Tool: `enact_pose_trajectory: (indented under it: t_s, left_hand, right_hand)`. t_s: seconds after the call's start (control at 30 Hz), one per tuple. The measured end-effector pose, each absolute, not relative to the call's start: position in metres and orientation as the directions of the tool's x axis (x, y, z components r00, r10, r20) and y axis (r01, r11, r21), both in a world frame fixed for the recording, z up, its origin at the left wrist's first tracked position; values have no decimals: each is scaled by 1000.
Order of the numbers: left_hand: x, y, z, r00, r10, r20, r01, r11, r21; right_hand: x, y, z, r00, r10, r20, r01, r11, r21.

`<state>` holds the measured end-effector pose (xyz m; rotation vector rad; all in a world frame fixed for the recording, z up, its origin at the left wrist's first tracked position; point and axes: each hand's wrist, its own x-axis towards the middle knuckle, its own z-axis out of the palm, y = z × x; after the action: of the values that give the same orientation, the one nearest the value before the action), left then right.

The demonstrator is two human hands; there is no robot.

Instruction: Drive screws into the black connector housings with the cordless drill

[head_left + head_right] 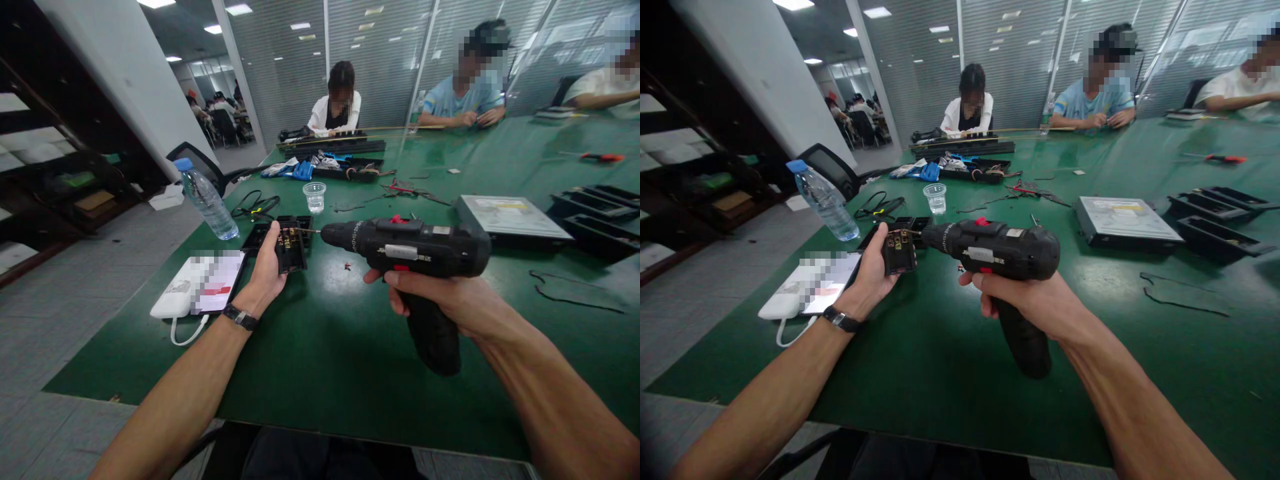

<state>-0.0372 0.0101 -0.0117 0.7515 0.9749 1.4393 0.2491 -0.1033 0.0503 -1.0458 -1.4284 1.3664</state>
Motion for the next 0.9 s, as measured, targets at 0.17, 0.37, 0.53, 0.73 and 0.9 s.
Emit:
enact_pose_trajectory:
  t_s: [0.17,0.37,0.53,0.73,0.9]
  left_hand:
    - [-43,20,-19,-83,994,-64,-538,10,843]
    - [-40,19,-19,-90,996,5,-498,-50,866]
    - [-36,14,-18,-84,995,54,-456,-87,886]
    - [-35,14,-20,-79,996,35,-417,-65,906]
    - [-36,13,-22,-96,995,28,-388,-63,919]
  right_hand:
    - [251,-104,46,-321,947,-8,163,47,-986]
    - [241,-104,44,-304,953,-15,273,72,-959]
    - [237,-107,47,-284,959,0,288,85,-954]
    - [237,-108,48,-284,959,12,294,99,-951]
    - [238,-107,49,-287,958,-6,305,85,-949]
